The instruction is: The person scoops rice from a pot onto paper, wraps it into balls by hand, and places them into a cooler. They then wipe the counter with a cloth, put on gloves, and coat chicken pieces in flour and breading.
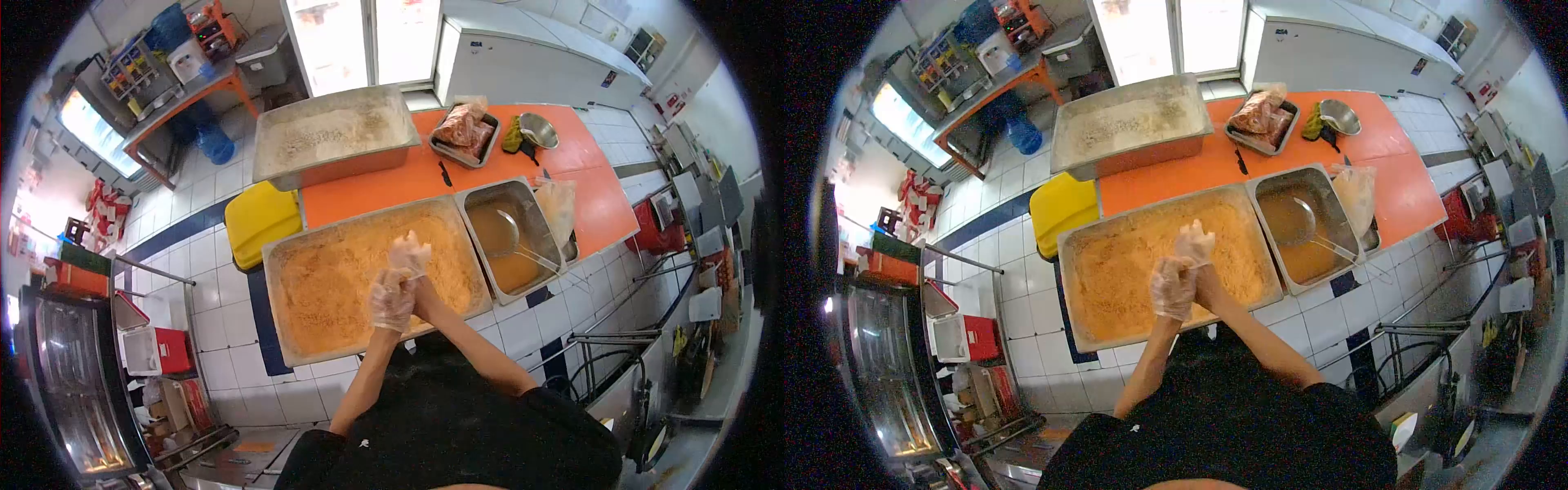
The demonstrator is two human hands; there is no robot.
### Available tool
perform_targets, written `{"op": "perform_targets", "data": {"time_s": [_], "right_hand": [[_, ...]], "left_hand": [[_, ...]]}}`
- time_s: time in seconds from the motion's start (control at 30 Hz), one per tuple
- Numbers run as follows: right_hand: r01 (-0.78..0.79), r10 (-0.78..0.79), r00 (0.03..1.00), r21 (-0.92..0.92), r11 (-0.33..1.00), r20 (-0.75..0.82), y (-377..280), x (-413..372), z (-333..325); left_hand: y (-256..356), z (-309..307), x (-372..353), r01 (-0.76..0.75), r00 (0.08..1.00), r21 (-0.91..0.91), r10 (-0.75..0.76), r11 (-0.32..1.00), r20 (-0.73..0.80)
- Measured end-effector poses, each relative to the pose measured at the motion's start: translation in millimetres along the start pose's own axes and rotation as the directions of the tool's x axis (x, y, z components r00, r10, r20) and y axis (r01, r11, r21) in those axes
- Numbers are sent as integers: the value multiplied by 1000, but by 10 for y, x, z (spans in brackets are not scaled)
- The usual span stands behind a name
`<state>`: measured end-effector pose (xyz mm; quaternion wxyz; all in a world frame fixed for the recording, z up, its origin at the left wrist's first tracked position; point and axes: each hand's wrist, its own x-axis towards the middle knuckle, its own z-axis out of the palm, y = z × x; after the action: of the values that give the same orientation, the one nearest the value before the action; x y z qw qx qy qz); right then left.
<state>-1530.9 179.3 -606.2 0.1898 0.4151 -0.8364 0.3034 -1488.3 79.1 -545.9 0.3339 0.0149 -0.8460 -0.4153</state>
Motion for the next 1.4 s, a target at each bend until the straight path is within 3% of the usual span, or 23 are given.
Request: {"op": "perform_targets", "data": {"time_s": [0.03,0.07,0.1,0.13,0.17,0.2,0.23,0.3,0.33,0.4,0.47,0.5,0.7,0.83,0.9,1.0,1.03,1.07,1.1,1.17,1.23,1.33,1.4], "right_hand": [[6,-6,1000,7,1000,-1,110,-98,192],[-418,484,874,562,714,36,325,-284,556],[-533,751,568,846,26,335,460,-366,754],[-526,748,575,850,28,332,424,-158,557],[-709,712,683,382,592,164,305,271,124],[-520,572,815,-320,792,94,279,525,-144],[-516,565,821,-312,798,84,448,468,-55],[-354,342,934,405,843,103,807,250,252],[-346,335,937,420,839,102,763,254,78],[-744,372,530,628,-227,762,581,392,-553],[-666,298,545,621,-413,784,702,432,-707],[-576,235,554,572,-584,798,764,437,-774],[-385,81,785,586,-713,614,969,396,-938],[-415,22,773,531,-739,634,1055,285,-737],[-380,295,626,613,-693,722,1016,244,-683],[-508,386,490,616,-602,782,1023,54,-502],[-504,392,494,624,-597,776,927,30,-525],[-619,416,717,785,10,560,762,9,-598],[-440,240,895,656,613,376,616,4,-709],[-357,187,929,643,677,319,337,51,-1287],[-269,118,955,622,736,272,232,188,-1496],[-443,436,894,345,827,102,186,364,-1403],[-637,601,737,614,465,309,209,472,-1091]], "left_hand": [[49,-3,2,8,994,-8,-7,1000,107],[46,24,5,1,997,-23,0,1000,74],[94,1,36,-6,998,-16,7,1000,70],[184,-41,86,-34,998,-44,36,998,43],[245,-39,133,-65,998,-73,66,995,13],[243,-3,103,-79,997,-69,79,995,6],[209,40,15,-63,998,-53,63,997,-8],[180,211,8,-53,998,-18,52,998,-26],[213,337,14,-22,997,54,26,998,-74],[207,647,1,9,991,137,9,990,-131],[218,912,4,272,962,118,-266,955,-63],[223,1039,-28,279,960,135,-272,951,-69],[647,1126,-8,134,987,178,-116,975,-108],[618,1135,-117,158,986,230,-139,960,-96],[576,1154,-196,126,989,257,-100,958,-111],[393,1188,-268,290,953,252,-254,923,-165],[206,1147,-270,538,830,-93,-546,838,-113],[89,1110,-235,706,650,-401,-759,584,40],[60,1089,-203,697,654,-414,-756,585,31],[13,1003,-188,339,617,-940,-762,29,199],[-109,818,-38,342,674,-936,-716,85,182],[-228,686,-23,407,763,-895,-607,181,224],[-291,651,-89,423,769,-886,-593,192,239]]}}
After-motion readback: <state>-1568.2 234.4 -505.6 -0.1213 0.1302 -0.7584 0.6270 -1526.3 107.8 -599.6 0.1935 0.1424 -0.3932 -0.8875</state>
